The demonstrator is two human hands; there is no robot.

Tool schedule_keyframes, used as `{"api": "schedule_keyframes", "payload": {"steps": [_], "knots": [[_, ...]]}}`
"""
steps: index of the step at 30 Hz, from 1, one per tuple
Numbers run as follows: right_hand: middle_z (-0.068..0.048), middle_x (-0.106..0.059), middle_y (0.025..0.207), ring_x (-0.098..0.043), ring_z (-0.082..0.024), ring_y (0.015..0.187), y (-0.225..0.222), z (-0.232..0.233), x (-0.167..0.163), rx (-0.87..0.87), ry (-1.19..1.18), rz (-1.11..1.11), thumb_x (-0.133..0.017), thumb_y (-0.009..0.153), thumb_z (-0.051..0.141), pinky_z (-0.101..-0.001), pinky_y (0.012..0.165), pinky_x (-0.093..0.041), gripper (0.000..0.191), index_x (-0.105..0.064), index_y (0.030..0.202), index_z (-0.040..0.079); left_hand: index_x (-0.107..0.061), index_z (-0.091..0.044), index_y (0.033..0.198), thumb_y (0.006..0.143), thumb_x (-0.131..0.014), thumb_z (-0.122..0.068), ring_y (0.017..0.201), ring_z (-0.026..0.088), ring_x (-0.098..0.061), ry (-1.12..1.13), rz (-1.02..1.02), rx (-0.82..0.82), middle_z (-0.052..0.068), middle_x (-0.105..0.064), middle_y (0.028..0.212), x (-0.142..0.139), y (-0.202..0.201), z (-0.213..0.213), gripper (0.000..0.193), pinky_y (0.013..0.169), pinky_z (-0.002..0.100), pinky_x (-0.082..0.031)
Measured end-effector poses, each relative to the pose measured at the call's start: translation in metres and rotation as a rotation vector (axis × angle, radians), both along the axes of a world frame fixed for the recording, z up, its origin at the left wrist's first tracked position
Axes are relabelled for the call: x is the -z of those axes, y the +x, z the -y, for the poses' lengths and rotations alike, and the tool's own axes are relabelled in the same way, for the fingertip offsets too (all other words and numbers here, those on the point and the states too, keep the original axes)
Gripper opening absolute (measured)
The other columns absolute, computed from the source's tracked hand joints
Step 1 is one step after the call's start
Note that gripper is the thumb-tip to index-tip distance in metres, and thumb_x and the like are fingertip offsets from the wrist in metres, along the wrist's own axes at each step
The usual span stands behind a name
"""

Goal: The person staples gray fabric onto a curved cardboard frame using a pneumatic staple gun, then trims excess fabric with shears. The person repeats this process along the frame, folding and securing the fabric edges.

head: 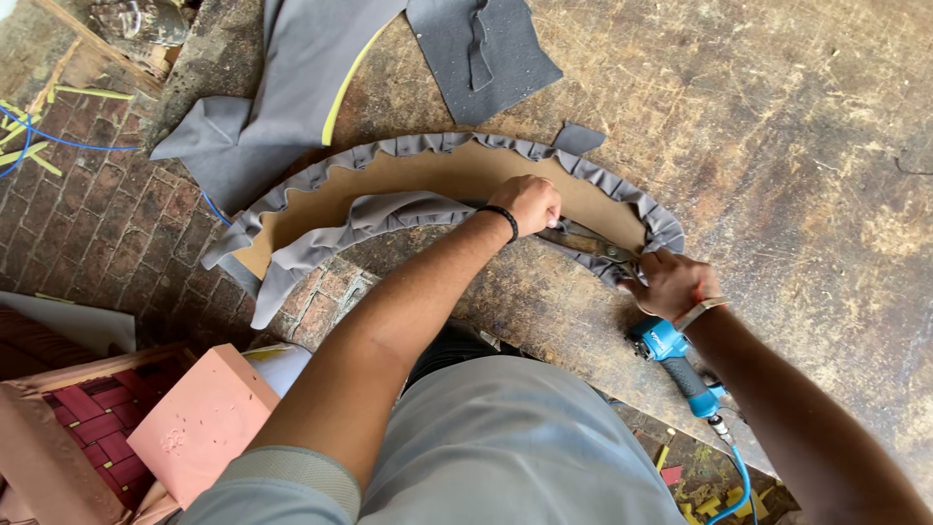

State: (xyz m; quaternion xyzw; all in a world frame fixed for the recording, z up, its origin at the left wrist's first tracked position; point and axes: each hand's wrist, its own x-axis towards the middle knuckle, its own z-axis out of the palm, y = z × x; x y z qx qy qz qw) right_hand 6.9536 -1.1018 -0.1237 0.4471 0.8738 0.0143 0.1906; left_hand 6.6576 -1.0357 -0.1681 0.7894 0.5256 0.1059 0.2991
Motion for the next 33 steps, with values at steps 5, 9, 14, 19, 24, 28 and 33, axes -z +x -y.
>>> {"api": "schedule_keyframes", "payload": {"steps": [5,9,14,19,24,28,33], "knots": [[-0.001,-0.069,0.084,-0.069,-0.014,0.077,-0.009,-0.001,0.012,-0.083,0.098,-0.051,-0.061,0.096,0.068,-0.0279,0.060,-0.059,0.057,-0.070,0.104,0.012,-0.076,-0.014,0.076,0.080,-0.076,-0.010,0.089,0.022,-0.073,-0.033,-0.010,-0.027,0.004,-0.076,0.093,0.000,-0.001,-0.001,0.006,0.081,0.039,-0.058],[-0.003,-0.070,0.089,-0.070,-0.019,0.079,-0.041,0.004,0.013,-0.012,0.281,-0.187,-0.063,0.067,0.076,-0.0354,0.066,-0.062,0.072,-0.068,0.102,0.014,-0.076,-0.014,0.077,0.082,-0.076,-0.012,0.088,0.024,-0.073,-0.035,-0.006,-0.015,0.005,-0.076,0.092,0.000,-0.005,0.001,0.006,0.081,0.040,-0.058],[-0.003,-0.068,0.108,-0.071,-0.020,0.089,-0.041,0.004,0.002,0.128,-0.153,0.084,-0.053,0.099,0.066,-0.0366,0.070,-0.061,0.057,-0.063,0.123,0.015,-0.077,-0.015,0.077,0.082,-0.078,-0.014,0.087,0.025,-0.073,-0.049,0.063,-0.056,0.006,-0.076,0.090,-0.001,-0.007,0.007,0.005,0.082,0.041,-0.058],[-0.005,-0.067,0.099,-0.068,-0.019,0.080,-0.056,0.000,0.002,0.015,0.027,-0.093,-0.057,0.091,0.066,-0.0316,0.064,-0.060,0.060,-0.066,0.115,0.012,-0.076,-0.014,0.078,0.084,-0.078,-0.016,0.088,0.020,-0.073,-0.077,0.082,-0.105,0.002,-0.076,0.090,-0.007,-0.007,0.013,0.006,0.084,0.038,-0.057],[-0.003,-0.066,0.088,-0.066,-0.018,0.076,-0.092,-0.017,0.011,-0.040,0.113,-0.141,-0.056,0.082,0.071,-0.0310,0.064,-0.060,0.065,-0.066,0.110,0.013,-0.077,-0.015,0.080,0.083,-0.080,-0.018,0.088,0.018,-0.072,-0.093,0.113,-0.138,0.000,-0.074,0.091,-0.014,-0.015,0.014,0.006,0.083,0.036,-0.057],[-0.004,-0.065,0.092,-0.068,-0.018,0.072,-0.087,-0.019,0.008,0.030,-0.152,0.019,-0.050,0.104,0.063,-0.0327,0.060,-0.059,0.054,-0.065,0.118,0.013,-0.077,-0.014,0.079,0.080,-0.082,-0.017,0.084,0.019,-0.073,-0.017,0.217,-0.195,0.001,-0.075,0.087,-0.020,-0.027,0.018,0.006,0.078,0.036,-0.058],[-0.006,-0.067,0.089,-0.069,-0.019,0.079,-0.116,-0.023,0.018,-0.149,0.199,-0.172,-0.056,0.086,0.067,-0.0330,0.060,-0.060,0.058,-0.067,0.104,0.013,-0.078,-0.013,0.079,0.076,-0.085,-0.016,0.080,0.020,-0.074,0.114,0.327,-0.217,0.003,-0.076,0.085,-0.027,-0.038,0.018,0.008,0.073,0.037,-0.058]]}}
